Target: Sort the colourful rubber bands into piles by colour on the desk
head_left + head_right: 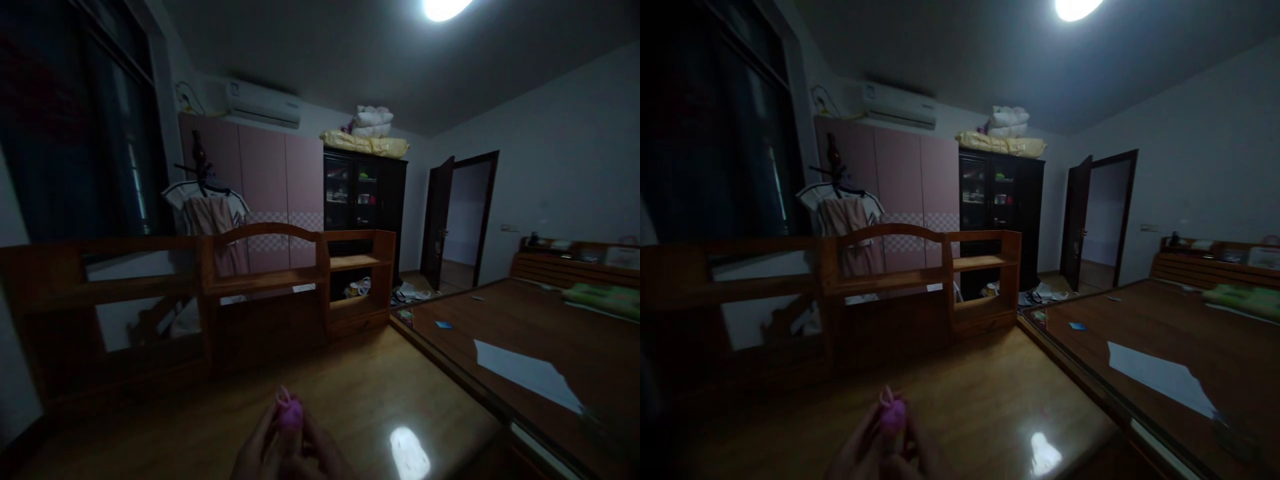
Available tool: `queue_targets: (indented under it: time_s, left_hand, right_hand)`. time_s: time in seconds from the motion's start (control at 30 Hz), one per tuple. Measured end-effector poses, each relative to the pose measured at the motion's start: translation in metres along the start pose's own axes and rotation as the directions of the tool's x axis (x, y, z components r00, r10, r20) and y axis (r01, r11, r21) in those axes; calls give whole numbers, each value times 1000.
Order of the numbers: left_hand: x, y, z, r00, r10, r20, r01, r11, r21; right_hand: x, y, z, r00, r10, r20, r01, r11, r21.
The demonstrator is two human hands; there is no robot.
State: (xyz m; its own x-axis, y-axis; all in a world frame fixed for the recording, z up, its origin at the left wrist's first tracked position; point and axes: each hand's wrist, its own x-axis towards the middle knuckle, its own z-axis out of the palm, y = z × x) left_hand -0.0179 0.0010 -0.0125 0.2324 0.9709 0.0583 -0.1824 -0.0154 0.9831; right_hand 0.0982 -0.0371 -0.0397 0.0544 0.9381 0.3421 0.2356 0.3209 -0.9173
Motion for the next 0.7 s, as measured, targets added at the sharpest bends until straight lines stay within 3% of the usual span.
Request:
queue_targets:
  time_s: [0.13, 0.3, 0.4, 0.47, 0.5, 0.57, 0.63, 0.7]
  left_hand:
    - [22, 6, -5, 993, 115, 21, -116, 988, 101]
    - [33, -4, 6, 949, 242, -204, -201, 958, 204]
    - [36, -5, 3, 918, 260, -300, -198, 955, 220]
    - [39, -1, -7, 909, 294, -294, -243, 949, 200]
    - [40, 4, -14, 918, 318, -238, -276, 942, 193]
    - [42, 16, -30, 939, 343, 6, -334, 913, 235]
    - [46, 31, -45, 912, 280, 299, -384, 839, 386]
    - [51, 44, -56, 883, 206, 422, -431, 711, 555]
  right_hand:
    - [23, 11, -4, 997, -77, 21, 77, 996, 38]
    - [43, 21, 3, 980, -191, -49, 193, 980, 48]
    - [49, 18, 2, 967, -256, 9, 256, 966, 32]
    - [54, 13, -2, 963, -263, 52, 265, 964, -21]
    - [56, 12, -3, 962, -264, 68, 268, 962, -54]
    - [60, 10, -6, 963, -258, 85, 266, 957, -117]
    - [64, 10, -8, 960, -262, 101, 276, 945, -173]
    - [65, 11, -9, 956, -268, 119, 288, 933, -213]
